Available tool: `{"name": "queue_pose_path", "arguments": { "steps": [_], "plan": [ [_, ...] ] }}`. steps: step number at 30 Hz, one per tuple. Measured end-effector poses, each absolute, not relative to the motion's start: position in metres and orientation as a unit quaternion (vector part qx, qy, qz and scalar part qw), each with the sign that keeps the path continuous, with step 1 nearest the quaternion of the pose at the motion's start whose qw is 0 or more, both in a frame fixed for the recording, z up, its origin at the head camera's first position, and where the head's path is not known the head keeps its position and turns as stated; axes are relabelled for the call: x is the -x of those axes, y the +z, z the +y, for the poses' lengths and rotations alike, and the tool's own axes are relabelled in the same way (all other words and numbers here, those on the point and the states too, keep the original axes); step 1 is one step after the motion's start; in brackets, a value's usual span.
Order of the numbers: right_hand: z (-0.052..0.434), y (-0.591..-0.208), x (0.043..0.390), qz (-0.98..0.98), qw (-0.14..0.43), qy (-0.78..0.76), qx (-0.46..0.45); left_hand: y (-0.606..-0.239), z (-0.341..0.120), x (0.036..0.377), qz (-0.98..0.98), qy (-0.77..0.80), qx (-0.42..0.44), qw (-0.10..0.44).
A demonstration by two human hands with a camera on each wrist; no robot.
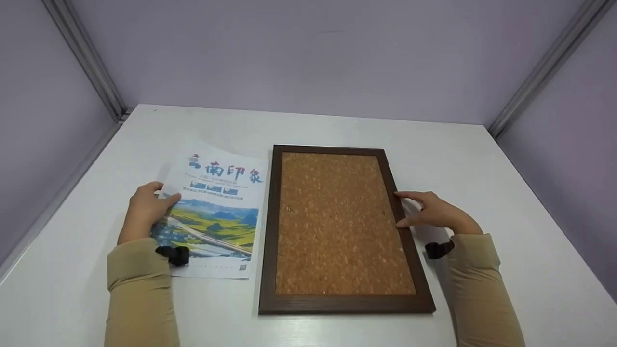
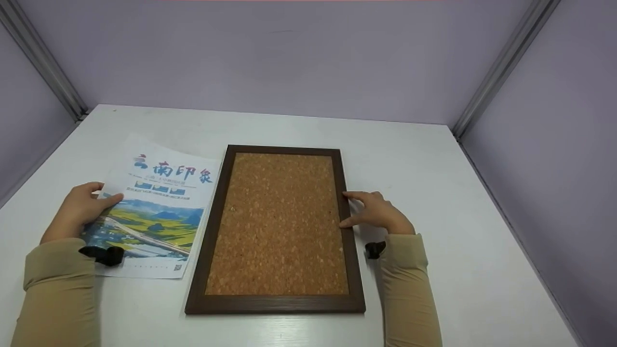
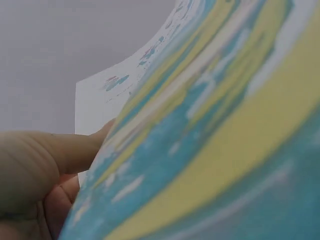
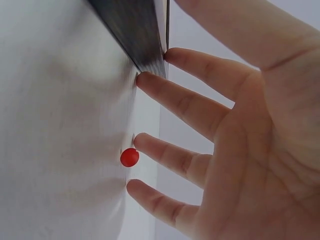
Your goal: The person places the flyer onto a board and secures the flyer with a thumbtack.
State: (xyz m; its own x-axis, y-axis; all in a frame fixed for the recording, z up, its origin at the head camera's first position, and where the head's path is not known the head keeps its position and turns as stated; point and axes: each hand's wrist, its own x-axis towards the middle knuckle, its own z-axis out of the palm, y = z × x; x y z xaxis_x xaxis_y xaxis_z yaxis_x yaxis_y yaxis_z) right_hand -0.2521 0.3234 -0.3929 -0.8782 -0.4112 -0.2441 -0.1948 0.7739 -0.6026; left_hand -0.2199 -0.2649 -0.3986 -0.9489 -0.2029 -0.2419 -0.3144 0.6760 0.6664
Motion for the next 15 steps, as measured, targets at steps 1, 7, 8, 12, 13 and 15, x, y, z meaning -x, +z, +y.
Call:
{"name": "queue_pose_path", "arguments": {
  "steps": [1,7,8,12,13,15],
  "plan": [
    [0.3235,-0.3931,0.2521,0.923,0.184,-0.294,0.164,-0.3992,-0.2666,0.2198,0.910,0.382,0.144,0.075],
    [0.3246,-0.3951,0.2526,0.924,0.178,-0.293,0.171,-0.3995,-0.2720,0.2198,0.892,0.422,0.142,0.085],
    [0.3247,-0.3953,0.2526,0.923,0.179,-0.293,0.172,-0.3986,-0.2723,0.2195,0.889,0.427,0.138,0.087],
    [0.3248,-0.3951,0.2530,0.923,0.182,-0.294,0.171,-0.3939,-0.2722,0.2175,0.870,0.466,0.133,0.093],
    [0.3247,-0.3948,0.2530,0.922,0.183,-0.295,0.172,-0.3930,-0.2714,0.2173,0.865,0.475,0.134,0.092],
    [0.3247,-0.3943,0.2532,0.922,0.183,-0.295,0.173,-0.3915,-0.2686,0.2175,0.855,0.493,0.136,0.087]
  ]
}}
